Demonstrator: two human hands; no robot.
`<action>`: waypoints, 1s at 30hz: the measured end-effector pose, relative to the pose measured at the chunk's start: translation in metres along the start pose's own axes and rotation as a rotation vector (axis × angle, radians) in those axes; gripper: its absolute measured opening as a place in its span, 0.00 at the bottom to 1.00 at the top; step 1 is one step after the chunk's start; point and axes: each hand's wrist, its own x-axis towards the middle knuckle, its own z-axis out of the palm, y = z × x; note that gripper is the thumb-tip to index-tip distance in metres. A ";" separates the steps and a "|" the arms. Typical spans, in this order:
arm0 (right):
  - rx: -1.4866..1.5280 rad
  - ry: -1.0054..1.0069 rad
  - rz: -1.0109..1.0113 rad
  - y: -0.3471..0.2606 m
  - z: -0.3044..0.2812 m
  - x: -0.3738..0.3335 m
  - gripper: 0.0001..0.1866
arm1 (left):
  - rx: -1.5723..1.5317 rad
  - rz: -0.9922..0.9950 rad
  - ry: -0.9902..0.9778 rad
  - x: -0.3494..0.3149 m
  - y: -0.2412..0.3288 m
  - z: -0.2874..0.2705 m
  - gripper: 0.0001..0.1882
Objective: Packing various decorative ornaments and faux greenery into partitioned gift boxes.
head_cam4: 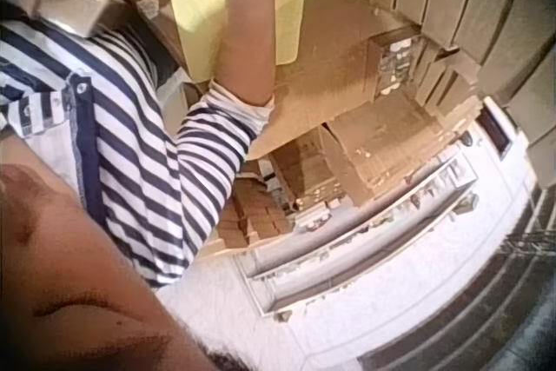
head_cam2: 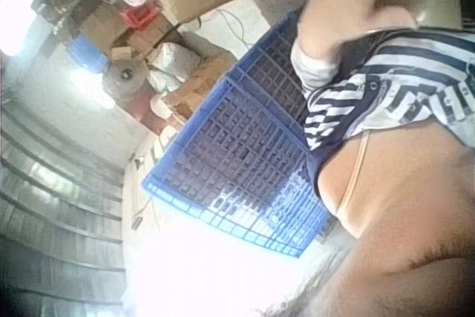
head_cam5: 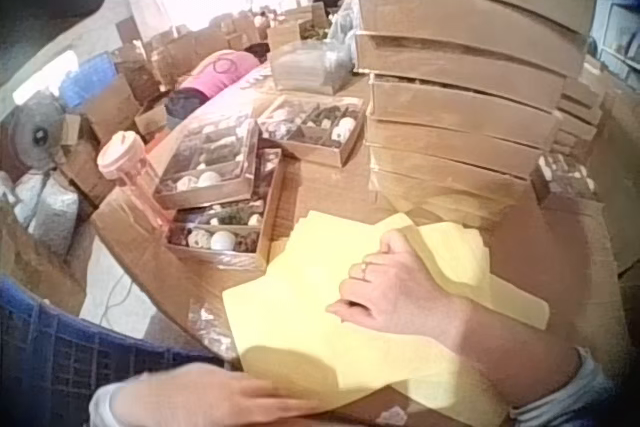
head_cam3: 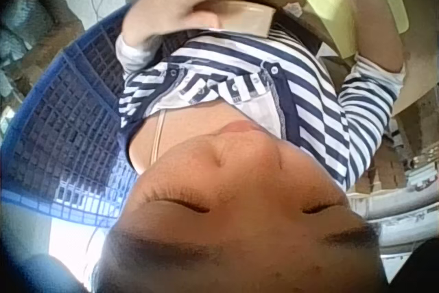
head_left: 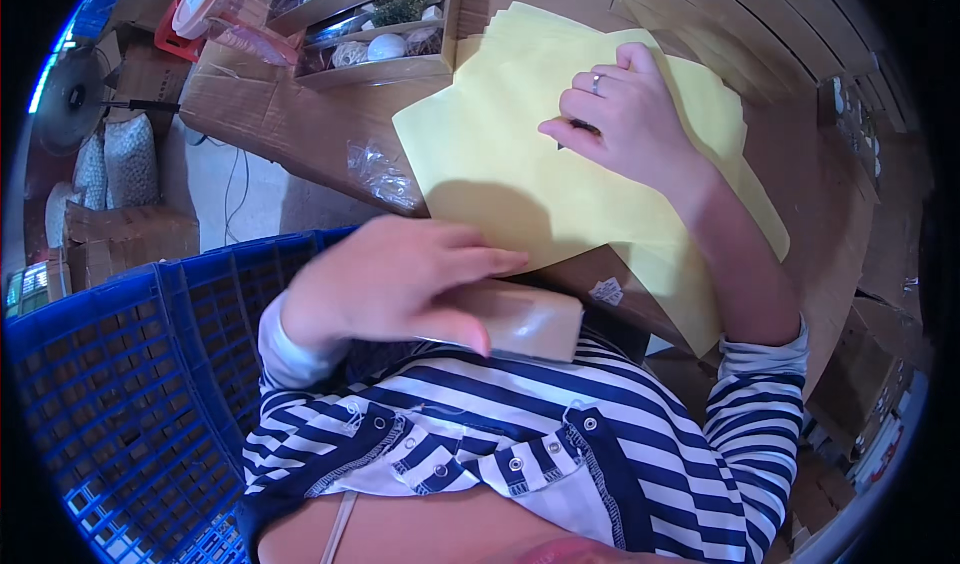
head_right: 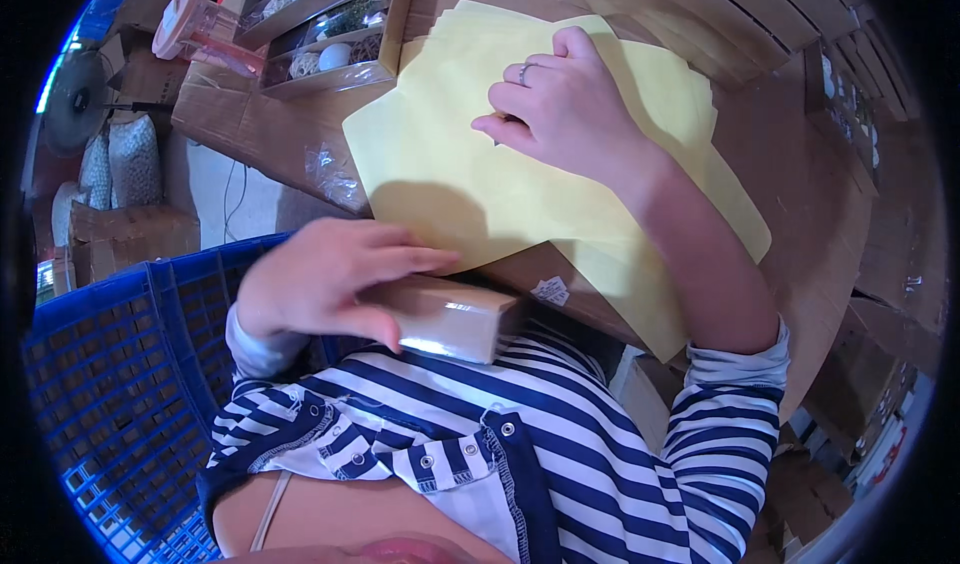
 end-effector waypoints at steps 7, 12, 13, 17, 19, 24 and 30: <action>0.040 0.003 -0.006 0.001 0.004 -0.001 0.13 | -0.049 0.212 0.231 0.047 -0.056 -0.005 0.19; 0.076 -0.031 -0.033 0.001 0.001 -0.002 0.12 | -0.220 -0.056 0.295 0.055 -0.048 0.003 0.17; 0.077 -0.031 -0.032 0.000 0.001 -0.001 0.12 | -0.256 -0.107 0.366 0.056 -0.046 0.005 0.18; 0.140 -0.016 -0.055 -0.002 0.000 -0.002 0.13 | -0.209 -0.136 0.393 0.058 -0.043 0.007 0.19; 0.179 0.000 -0.053 -0.002 -0.001 -0.001 0.13 | -0.079 -0.126 0.418 0.058 -0.043 0.009 0.19; 0.383 -0.018 -0.005 0.000 -0.002 -0.002 0.15 | 0.087 -0.006 0.476 0.065 -0.045 0.011 0.17; 0.380 0.110 0.012 0.003 -0.001 -0.001 0.17 | -0.174 -0.082 0.399 0.062 -0.043 0.008 0.11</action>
